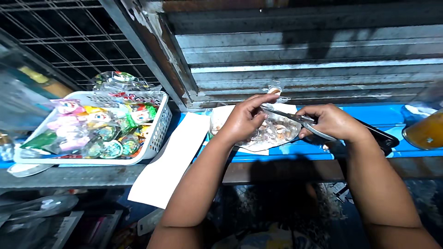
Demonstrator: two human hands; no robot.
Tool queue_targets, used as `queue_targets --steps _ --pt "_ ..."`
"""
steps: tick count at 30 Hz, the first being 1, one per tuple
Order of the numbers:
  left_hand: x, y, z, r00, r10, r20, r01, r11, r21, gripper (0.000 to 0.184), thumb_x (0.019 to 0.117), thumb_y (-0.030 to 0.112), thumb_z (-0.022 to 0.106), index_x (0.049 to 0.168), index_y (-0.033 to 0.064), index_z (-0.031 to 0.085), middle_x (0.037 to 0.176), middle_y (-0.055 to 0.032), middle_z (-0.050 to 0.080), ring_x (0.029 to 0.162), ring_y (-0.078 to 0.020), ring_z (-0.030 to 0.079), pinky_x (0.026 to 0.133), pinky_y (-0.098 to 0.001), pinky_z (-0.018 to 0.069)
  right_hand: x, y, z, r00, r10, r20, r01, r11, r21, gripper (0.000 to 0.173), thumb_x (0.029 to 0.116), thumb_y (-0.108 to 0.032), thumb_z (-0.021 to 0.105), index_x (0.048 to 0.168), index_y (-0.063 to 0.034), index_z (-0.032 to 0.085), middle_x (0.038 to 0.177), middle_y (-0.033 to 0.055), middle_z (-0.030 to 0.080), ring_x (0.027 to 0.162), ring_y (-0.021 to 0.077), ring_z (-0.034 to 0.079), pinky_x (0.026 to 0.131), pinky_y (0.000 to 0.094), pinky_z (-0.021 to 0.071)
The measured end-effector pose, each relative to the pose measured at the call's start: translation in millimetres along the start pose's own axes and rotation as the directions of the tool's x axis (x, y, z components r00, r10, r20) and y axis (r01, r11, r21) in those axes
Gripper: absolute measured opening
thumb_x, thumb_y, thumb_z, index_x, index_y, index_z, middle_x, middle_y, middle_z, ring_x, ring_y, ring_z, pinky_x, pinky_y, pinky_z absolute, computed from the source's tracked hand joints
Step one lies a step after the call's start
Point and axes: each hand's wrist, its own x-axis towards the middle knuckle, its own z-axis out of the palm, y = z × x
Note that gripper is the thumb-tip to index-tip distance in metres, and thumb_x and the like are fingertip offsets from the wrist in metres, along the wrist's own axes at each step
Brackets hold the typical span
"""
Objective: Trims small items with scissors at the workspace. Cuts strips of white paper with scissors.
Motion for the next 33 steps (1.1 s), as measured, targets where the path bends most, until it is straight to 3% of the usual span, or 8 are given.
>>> queue_targets --steps 6,12,15,22,26,28,31,33 --pt "0.0 -1.3 0.7 1.0 -0.013 0.009 0.013 1.0 -0.008 0.046 0.0928 -0.009 0.06 0.137 0.0031 0.062 0.13 -0.0074 0.064 0.091 -0.0021 0.064 0.079 -0.0176 0.0533 0.5 -2.0 2.3 1.0 0.004 0.001 -0.004 1.0 -0.01 0.038 0.073 -0.03 0.092 0.103 -0.0154 0.075 0.072 -0.0034 0.067 0.057 0.0036 0.059 0.055 0.0257 0.0516" --pt "0.2 -2.2 0.5 1.0 -0.013 0.009 0.013 1.0 0.01 0.047 0.0922 -0.009 0.06 0.137 0.0044 0.062 0.136 -0.0078 0.063 0.091 -0.0023 0.064 0.078 -0.0181 0.0535 0.6 -1.7 2.9 1.0 -0.018 -0.006 0.018 0.999 -0.051 0.037 0.072 -0.032 0.092 0.102 -0.0167 0.076 0.071 -0.0043 0.067 0.058 0.0042 0.058 0.056 0.0284 0.0506" --pt "0.0 -1.2 0.2 1.0 -0.025 0.013 0.025 1.0 0.001 0.047 0.0925 -0.009 0.06 0.138 0.0052 0.062 0.133 -0.0066 0.064 0.086 -0.0018 0.063 0.075 -0.0179 0.0533 0.5 -2.3 3.0 1.0 -0.014 -0.007 0.014 0.999 -0.048 0.036 0.0721 -0.033 0.092 0.1 -0.0168 0.076 0.067 -0.0046 0.065 0.054 0.0035 0.057 0.052 0.0263 0.0502" --pt "0.9 -1.2 0.7 0.999 -0.021 0.046 0.021 1.0 -0.004 0.049 0.0922 -0.009 0.06 0.14 0.0034 0.059 0.133 -0.007 0.063 0.081 -0.0002 0.06 0.072 -0.0162 0.0509 0.8 -2.5 2.5 1.0 0.003 0.002 -0.003 0.997 -0.073 0.034 0.0722 -0.032 0.092 0.098 -0.016 0.077 0.065 -0.0048 0.063 0.055 0.0036 0.055 0.054 0.0277 0.0485" --pt "1.9 -2.3 -2.0 0.999 -0.039 0.004 0.039 0.999 -0.024 0.054 0.0921 -0.007 0.06 0.145 0.0028 0.053 0.132 -0.0087 0.063 0.09 -0.0031 0.062 0.077 -0.0187 0.0514 1.2 2.1 -1.9 1.0 0.008 0.009 -0.009 0.998 0.065 0.036 0.0731 -0.025 0.092 0.1 -0.0116 0.074 0.063 -0.0044 0.061 0.052 0.0028 0.054 0.052 0.0221 0.0475" --pt "2.3 0.6 -0.5 0.998 -0.06 -0.03 0.058 0.996 -0.061 0.062 0.0909 -0.007 0.061 0.15 0.0037 0.046 0.131 -0.0078 0.062 0.087 -0.0028 0.061 0.075 -0.0187 0.051 1.0 -1.6 1.4 0.999 0.008 -0.052 0.001 0.985 0.174 0.035 0.0735 -0.018 0.09 0.103 -0.01 0.072 0.065 -0.0054 0.062 0.053 0.0005 0.052 0.051 0.0189 0.0448" --pt "1.9 3.9 6.6 0.996 -0.079 -0.043 0.071 0.985 -0.154 0.075 0.0889 -0.01 0.063 0.156 0.0048 0.034 0.135 -0.0077 0.06 0.078 -0.004 0.062 0.069 -0.0198 0.053 4.3 -13.6 19.7 0.986 -0.025 -0.162 0.093 0.898 0.429 0.04 0.0764 0.003 0.081 0.112 -0.0078 0.065 0.086 -0.0029 0.075 0.071 0.0022 0.069 0.063 0.0181 0.0573" --pt "1.2 4.2 12.9 0.997 -0.072 -0.02 0.067 0.982 -0.177 0.082 0.0878 -0.01 0.063 0.159 0.0061 0.026 0.135 -0.0071 0.06 0.073 -0.004 0.061 0.066 -0.0199 0.0533 8.6 -18.8 35.5 0.971 -0.068 -0.227 0.181 0.829 0.529 0.044 0.0771 0.01 0.077 0.115 -0.0068 0.062 0.096 -0.0002 0.077 0.078 0.005 0.072 0.067 0.0198 0.0594"
